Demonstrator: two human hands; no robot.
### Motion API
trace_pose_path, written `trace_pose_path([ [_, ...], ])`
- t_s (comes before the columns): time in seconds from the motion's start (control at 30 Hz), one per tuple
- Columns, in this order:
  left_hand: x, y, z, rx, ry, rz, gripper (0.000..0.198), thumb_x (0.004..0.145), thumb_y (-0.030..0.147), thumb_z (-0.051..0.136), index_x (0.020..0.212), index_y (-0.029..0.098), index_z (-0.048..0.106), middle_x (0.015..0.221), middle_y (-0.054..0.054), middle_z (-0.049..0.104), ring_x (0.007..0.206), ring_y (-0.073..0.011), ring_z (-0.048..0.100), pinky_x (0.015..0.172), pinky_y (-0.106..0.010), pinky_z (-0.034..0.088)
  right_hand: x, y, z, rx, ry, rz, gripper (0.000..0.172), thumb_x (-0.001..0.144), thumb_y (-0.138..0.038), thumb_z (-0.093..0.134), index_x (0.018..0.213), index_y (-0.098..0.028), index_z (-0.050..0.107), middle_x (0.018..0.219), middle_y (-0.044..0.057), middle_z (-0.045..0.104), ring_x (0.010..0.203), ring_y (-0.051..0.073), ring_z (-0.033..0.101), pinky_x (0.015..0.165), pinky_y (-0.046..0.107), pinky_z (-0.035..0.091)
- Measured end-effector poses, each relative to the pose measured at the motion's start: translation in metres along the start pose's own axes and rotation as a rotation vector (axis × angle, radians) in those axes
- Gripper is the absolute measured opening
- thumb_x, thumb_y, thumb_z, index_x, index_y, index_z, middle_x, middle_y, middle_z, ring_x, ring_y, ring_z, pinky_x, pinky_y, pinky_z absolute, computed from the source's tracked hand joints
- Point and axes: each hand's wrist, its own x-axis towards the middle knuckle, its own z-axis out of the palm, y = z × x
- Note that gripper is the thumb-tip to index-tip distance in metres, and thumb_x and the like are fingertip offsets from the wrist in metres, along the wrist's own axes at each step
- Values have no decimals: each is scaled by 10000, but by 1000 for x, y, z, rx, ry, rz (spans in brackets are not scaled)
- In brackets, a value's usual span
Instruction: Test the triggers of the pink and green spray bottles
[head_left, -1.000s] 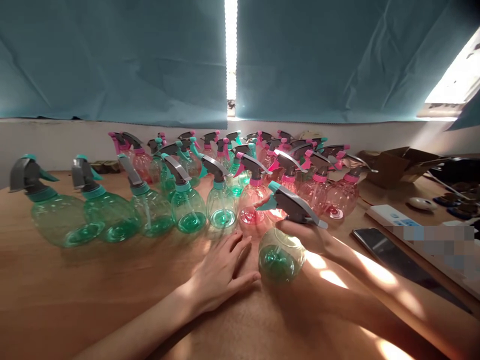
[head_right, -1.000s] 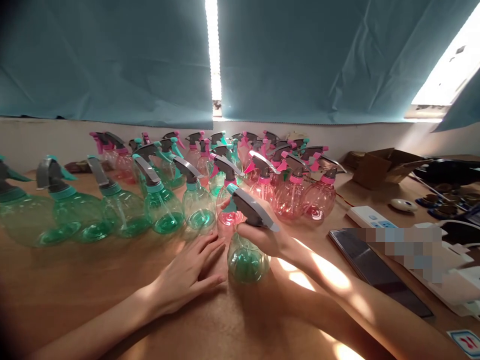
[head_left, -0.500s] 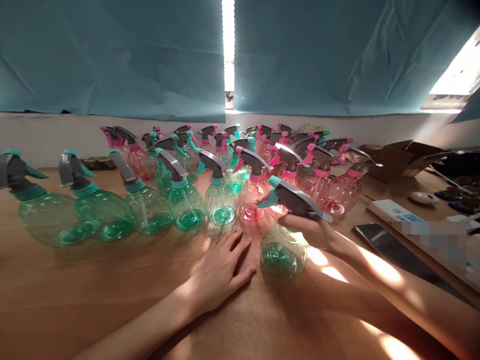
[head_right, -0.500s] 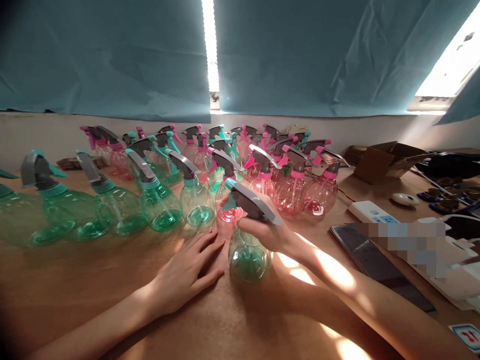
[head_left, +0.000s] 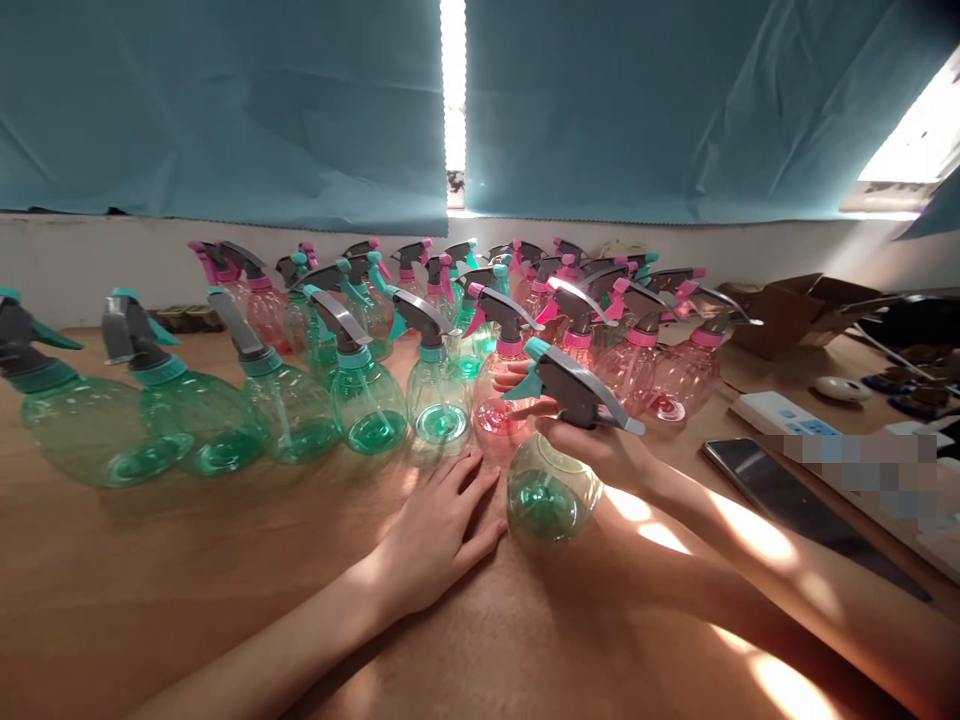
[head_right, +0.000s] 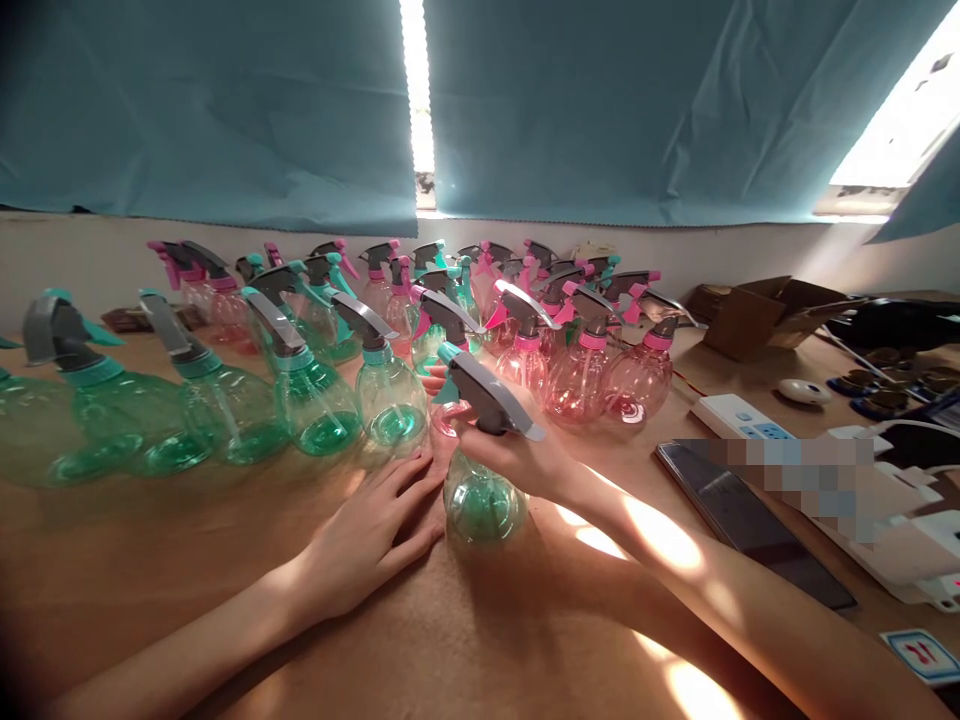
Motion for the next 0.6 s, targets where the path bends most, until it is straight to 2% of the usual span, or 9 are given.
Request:
trace_pose_path([
  [0.23,0,-1,0,-16,6,1,508,943,374,524,1402,164,466,1482,-152,416,1361,-343,374,1069,-544,378,1,-4,2,-46,-19,1,409,816,-145,512,1191,-272,617,1071,42,724,1170,244,613,932,417,541],
  [0.4,0,-1,1,-32,7,10,512,946,370,518,1418,184,443,1482,-141,418,1366,-336,366,1070,-548,371,-1,-4,2,-57,-3,8,241,822,-182,549,1025,-243,664,1185,68,677,1191,242,593,935,405,533],
  [0.6,-1,-1,1,-42,16,5,506,944,379,524,1405,179,462,1480,-144,419,1360,-345,373,1062,-547,383,-1,1,1,-52,-14,9,402,785,-138,544,1167,-242,611,1205,60,666,1164,223,606,873,358,561],
])
